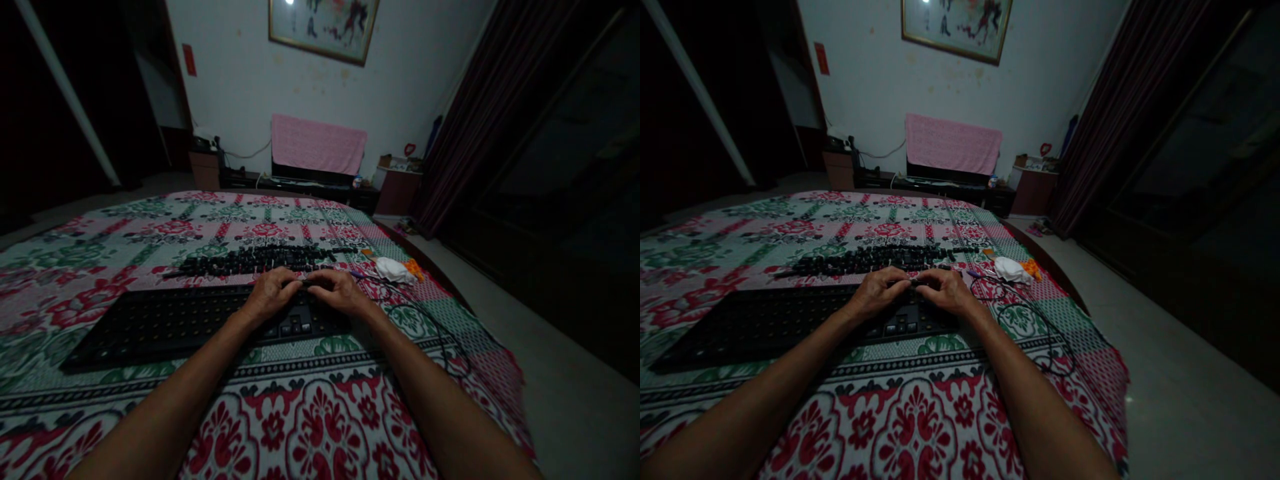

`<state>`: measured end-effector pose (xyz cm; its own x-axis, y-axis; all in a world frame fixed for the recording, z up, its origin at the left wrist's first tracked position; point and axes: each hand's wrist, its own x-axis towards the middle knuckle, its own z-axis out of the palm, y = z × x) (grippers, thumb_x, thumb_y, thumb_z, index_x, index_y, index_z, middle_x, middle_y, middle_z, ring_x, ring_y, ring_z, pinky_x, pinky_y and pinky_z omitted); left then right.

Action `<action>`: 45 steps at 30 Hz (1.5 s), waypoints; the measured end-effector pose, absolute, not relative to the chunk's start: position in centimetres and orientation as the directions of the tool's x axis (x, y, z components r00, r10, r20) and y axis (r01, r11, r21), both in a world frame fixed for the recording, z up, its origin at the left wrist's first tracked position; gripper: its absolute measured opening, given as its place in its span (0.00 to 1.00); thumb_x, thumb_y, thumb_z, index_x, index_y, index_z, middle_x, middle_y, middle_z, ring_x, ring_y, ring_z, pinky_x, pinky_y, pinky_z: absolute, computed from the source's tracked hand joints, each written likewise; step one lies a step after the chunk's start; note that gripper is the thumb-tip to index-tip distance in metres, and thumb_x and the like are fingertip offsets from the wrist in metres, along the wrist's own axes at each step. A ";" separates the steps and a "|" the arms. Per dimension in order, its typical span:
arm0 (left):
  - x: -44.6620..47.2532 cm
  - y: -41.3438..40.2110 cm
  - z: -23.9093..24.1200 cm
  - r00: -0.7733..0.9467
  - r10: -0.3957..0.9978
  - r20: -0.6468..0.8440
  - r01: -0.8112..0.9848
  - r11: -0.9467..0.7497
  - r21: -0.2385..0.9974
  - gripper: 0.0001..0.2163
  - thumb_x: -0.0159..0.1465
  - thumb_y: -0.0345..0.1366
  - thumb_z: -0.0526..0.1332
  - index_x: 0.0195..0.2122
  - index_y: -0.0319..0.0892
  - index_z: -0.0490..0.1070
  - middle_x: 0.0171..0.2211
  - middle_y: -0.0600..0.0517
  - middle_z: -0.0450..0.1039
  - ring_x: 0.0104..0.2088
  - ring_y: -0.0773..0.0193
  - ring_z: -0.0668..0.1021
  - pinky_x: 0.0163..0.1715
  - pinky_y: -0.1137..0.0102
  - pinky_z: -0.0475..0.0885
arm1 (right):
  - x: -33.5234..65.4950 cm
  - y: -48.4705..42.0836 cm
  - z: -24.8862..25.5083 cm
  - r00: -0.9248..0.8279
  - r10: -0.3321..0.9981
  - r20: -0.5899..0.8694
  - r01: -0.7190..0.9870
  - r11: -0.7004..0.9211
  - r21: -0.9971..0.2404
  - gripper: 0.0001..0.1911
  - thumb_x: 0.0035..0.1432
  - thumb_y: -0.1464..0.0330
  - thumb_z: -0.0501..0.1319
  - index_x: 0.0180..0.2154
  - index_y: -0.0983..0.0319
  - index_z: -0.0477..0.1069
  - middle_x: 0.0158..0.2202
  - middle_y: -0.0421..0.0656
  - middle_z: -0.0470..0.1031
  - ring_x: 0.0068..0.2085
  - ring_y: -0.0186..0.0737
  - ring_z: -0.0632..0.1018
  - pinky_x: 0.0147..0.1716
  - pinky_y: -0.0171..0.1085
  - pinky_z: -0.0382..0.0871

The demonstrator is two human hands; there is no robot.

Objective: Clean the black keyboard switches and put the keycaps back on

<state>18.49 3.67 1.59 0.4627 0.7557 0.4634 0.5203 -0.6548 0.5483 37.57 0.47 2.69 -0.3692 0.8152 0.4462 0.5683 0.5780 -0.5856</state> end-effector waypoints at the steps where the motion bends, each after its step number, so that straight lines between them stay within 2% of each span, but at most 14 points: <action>1: 18.5 3.7 1.6 0.453 0.772 0.445 0.521 -0.635 0.571 0.10 0.58 0.38 0.54 0.32 0.41 0.74 0.34 0.50 0.74 0.36 0.65 0.74 0.38 0.71 0.69 | 37.5 0.4 2.7 -0.392 0.787 0.476 0.584 0.613 -0.533 0.12 0.52 0.67 0.58 0.40 0.62 0.70 0.37 0.43 0.73 0.37 0.35 0.72 0.37 0.35 0.65; 6: 18.6 3.5 2.0 0.460 0.814 0.355 0.544 -0.574 0.611 0.11 0.57 0.39 0.54 0.28 0.41 0.75 0.34 0.51 0.75 0.34 0.65 0.75 0.35 0.72 0.68 | 37.2 -0.1 3.0 -0.474 0.712 0.518 0.673 0.673 -0.308 0.12 0.53 0.70 0.57 0.41 0.61 0.69 0.38 0.44 0.70 0.41 0.37 0.70 0.41 0.36 0.63; 10: 18.7 3.3 2.3 0.482 0.812 0.328 0.554 -0.573 0.604 0.12 0.57 0.39 0.54 0.27 0.41 0.76 0.33 0.51 0.75 0.34 0.64 0.75 0.35 0.72 0.68 | 36.9 -0.7 3.4 -0.488 0.733 0.473 0.732 0.639 -0.235 0.11 0.55 0.69 0.56 0.42 0.61 0.69 0.36 0.44 0.68 0.39 0.37 0.69 0.40 0.35 0.63; 13: 18.9 3.2 2.3 0.494 0.802 0.336 0.542 -0.586 0.602 0.12 0.57 0.39 0.54 0.26 0.40 0.76 0.32 0.51 0.75 0.34 0.64 0.74 0.36 0.72 0.68 | 36.8 -1.1 3.7 -0.480 0.757 0.443 0.755 0.614 -0.231 0.11 0.55 0.69 0.55 0.41 0.61 0.69 0.37 0.45 0.69 0.39 0.37 0.69 0.40 0.35 0.62; 16: 19.1 3.2 2.3 0.517 0.782 0.348 0.516 -0.610 0.602 0.14 0.58 0.41 0.53 0.25 0.41 0.75 0.29 0.52 0.75 0.33 0.64 0.74 0.34 0.72 0.68 | 37.1 -1.5 3.8 -0.442 0.786 0.432 0.750 0.588 -0.303 0.11 0.55 0.69 0.55 0.41 0.60 0.70 0.37 0.45 0.70 0.39 0.38 0.69 0.41 0.37 0.62; 17: 19.1 3.2 2.2 0.522 0.779 0.349 0.511 -0.613 0.603 0.15 0.59 0.41 0.52 0.24 0.41 0.75 0.28 0.52 0.74 0.33 0.64 0.74 0.34 0.73 0.68 | 37.4 -1.6 3.8 -0.417 0.802 0.427 0.731 0.575 -0.367 0.11 0.55 0.69 0.55 0.41 0.61 0.70 0.37 0.45 0.70 0.40 0.38 0.69 0.40 0.37 0.62; 19: 19.1 3.2 2.2 0.520 0.782 0.344 0.514 -0.608 0.605 0.17 0.60 0.43 0.51 0.24 0.41 0.74 0.27 0.52 0.74 0.32 0.64 0.74 0.33 0.73 0.68 | 38.3 -1.9 3.8 -0.350 0.868 0.352 0.653 0.496 -0.573 0.11 0.55 0.66 0.56 0.39 0.62 0.71 0.35 0.43 0.72 0.38 0.37 0.70 0.37 0.35 0.63; 21: 19.1 3.3 2.1 0.511 0.789 0.342 0.524 -0.601 0.604 0.17 0.59 0.44 0.51 0.25 0.41 0.74 0.27 0.52 0.74 0.32 0.64 0.74 0.33 0.73 0.68 | 39.5 -2.1 3.7 -0.323 0.941 0.103 0.527 0.269 -0.806 0.14 0.55 0.61 0.55 0.38 0.63 0.71 0.31 0.42 0.72 0.32 0.33 0.71 0.28 0.31 0.62; 22: 19.0 3.4 2.0 0.510 0.789 0.342 0.527 -0.601 0.601 0.16 0.59 0.44 0.52 0.25 0.41 0.74 0.27 0.52 0.74 0.32 0.64 0.74 0.34 0.72 0.68 | 40.0 -2.1 3.7 -0.318 0.948 -0.010 0.457 0.144 -0.878 0.16 0.54 0.59 0.56 0.38 0.64 0.71 0.30 0.41 0.72 0.29 0.31 0.70 0.24 0.29 0.60; 24: 19.0 3.5 1.9 0.517 0.784 0.344 0.530 -0.608 0.591 0.15 0.59 0.43 0.53 0.25 0.41 0.75 0.28 0.52 0.74 0.33 0.64 0.74 0.35 0.72 0.67 | 40.8 -2.3 3.6 -0.323 0.936 -0.139 0.333 -0.025 -0.943 0.18 0.52 0.56 0.57 0.36 0.65 0.71 0.30 0.42 0.71 0.26 0.28 0.68 0.20 0.26 0.56; 26: 19.0 3.6 1.8 0.526 0.778 0.344 0.531 -0.616 0.581 0.14 0.59 0.42 0.53 0.25 0.42 0.75 0.29 0.52 0.74 0.33 0.64 0.74 0.35 0.72 0.67 | 41.2 -2.3 3.5 -0.325 0.929 -0.176 0.248 -0.096 -0.964 0.19 0.50 0.56 0.59 0.34 0.65 0.71 0.31 0.42 0.72 0.25 0.27 0.68 0.19 0.26 0.54; 29: 19.0 3.8 1.6 0.536 0.772 0.342 0.538 -0.625 0.566 0.14 0.58 0.41 0.53 0.26 0.41 0.75 0.32 0.51 0.74 0.34 0.64 0.74 0.36 0.72 0.67 | 41.4 -2.2 3.6 -0.332 0.925 -0.187 0.214 -0.119 -0.970 0.18 0.48 0.56 0.61 0.33 0.65 0.71 0.31 0.42 0.72 0.25 0.27 0.68 0.18 0.26 0.54; 37: 19.0 3.7 1.5 0.538 0.765 0.353 0.544 -0.636 0.548 0.12 0.57 0.39 0.54 0.29 0.41 0.75 0.35 0.50 0.74 0.37 0.63 0.74 0.38 0.71 0.68 | 41.3 -3.0 4.3 -0.364 0.906 -0.216 0.445 -0.034 -0.895 0.15 0.48 0.61 0.62 0.36 0.64 0.72 0.26 0.39 0.71 0.24 0.27 0.68 0.21 0.27 0.58; 45: 19.3 3.1 1.7 0.581 0.716 0.386 0.465 -0.682 0.564 0.09 0.55 0.38 0.57 0.28 0.42 0.75 0.32 0.51 0.75 0.35 0.65 0.74 0.37 0.72 0.67 | 40.7 -3.5 5.0 -0.458 0.872 -0.172 0.517 0.104 -0.850 0.15 0.47 0.61 0.62 0.36 0.63 0.73 0.29 0.38 0.72 0.29 0.30 0.69 0.29 0.29 0.61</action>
<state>19.27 3.08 1.69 0.5814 0.7161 0.3862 0.4655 -0.6821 0.5640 40.73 -3.49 5.04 -0.4577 0.8724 -0.1716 0.5167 0.1040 -0.8498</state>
